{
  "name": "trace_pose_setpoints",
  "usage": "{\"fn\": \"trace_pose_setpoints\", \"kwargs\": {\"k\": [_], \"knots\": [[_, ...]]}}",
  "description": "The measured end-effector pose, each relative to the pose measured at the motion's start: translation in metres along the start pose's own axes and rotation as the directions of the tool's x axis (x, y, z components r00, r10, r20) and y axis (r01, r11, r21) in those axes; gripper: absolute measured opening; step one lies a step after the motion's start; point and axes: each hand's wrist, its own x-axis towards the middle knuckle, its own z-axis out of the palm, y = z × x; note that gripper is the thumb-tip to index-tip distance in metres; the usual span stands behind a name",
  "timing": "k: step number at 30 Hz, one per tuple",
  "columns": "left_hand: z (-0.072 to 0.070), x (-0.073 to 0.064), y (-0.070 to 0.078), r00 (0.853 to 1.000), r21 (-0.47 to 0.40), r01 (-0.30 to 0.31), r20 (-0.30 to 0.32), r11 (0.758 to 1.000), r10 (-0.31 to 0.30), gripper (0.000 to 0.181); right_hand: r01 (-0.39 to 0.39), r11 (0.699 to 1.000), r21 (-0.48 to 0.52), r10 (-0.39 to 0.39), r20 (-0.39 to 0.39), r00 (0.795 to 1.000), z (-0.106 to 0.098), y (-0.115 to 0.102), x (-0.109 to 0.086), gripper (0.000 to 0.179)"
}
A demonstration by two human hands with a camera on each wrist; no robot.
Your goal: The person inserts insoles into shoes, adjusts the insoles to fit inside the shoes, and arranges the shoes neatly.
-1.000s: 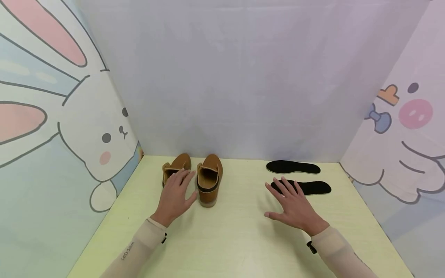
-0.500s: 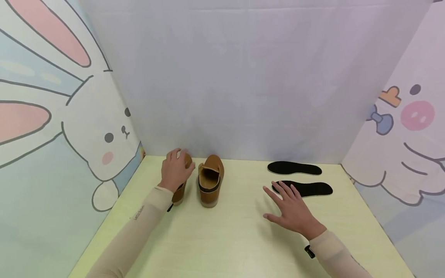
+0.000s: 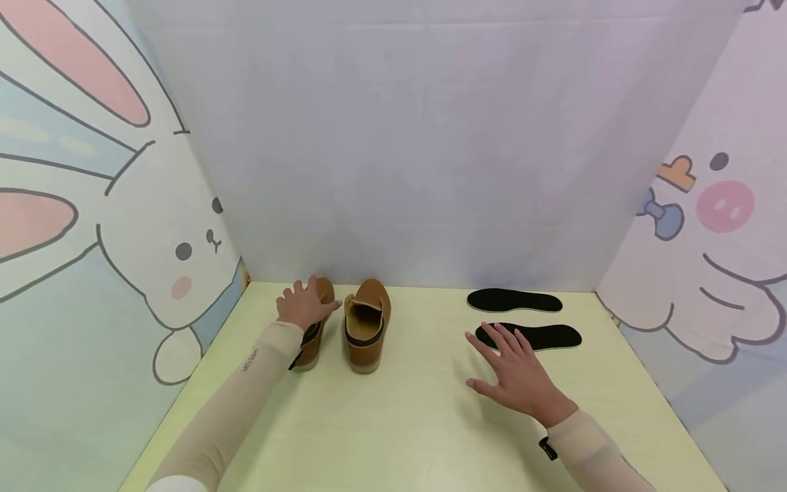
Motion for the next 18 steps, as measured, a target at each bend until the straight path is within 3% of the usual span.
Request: {"fn": "trace_pose_setpoints", "kwargs": {"k": [13,18], "knots": [[0.015,0.003,-0.017,0.995,0.01,0.088,0.043,0.996,-0.089,0.107,-0.011,1.0,0.011,0.011,-0.012,1.0,0.001,0.002,-0.006,0.079],[0.019,0.004,-0.022,0.994,-0.038,0.103,0.051,0.994,-0.101,0.104,-0.008,1.0,0.007,0.008,-0.027,1.0,0.001,0.004,-0.008,0.075]]}}
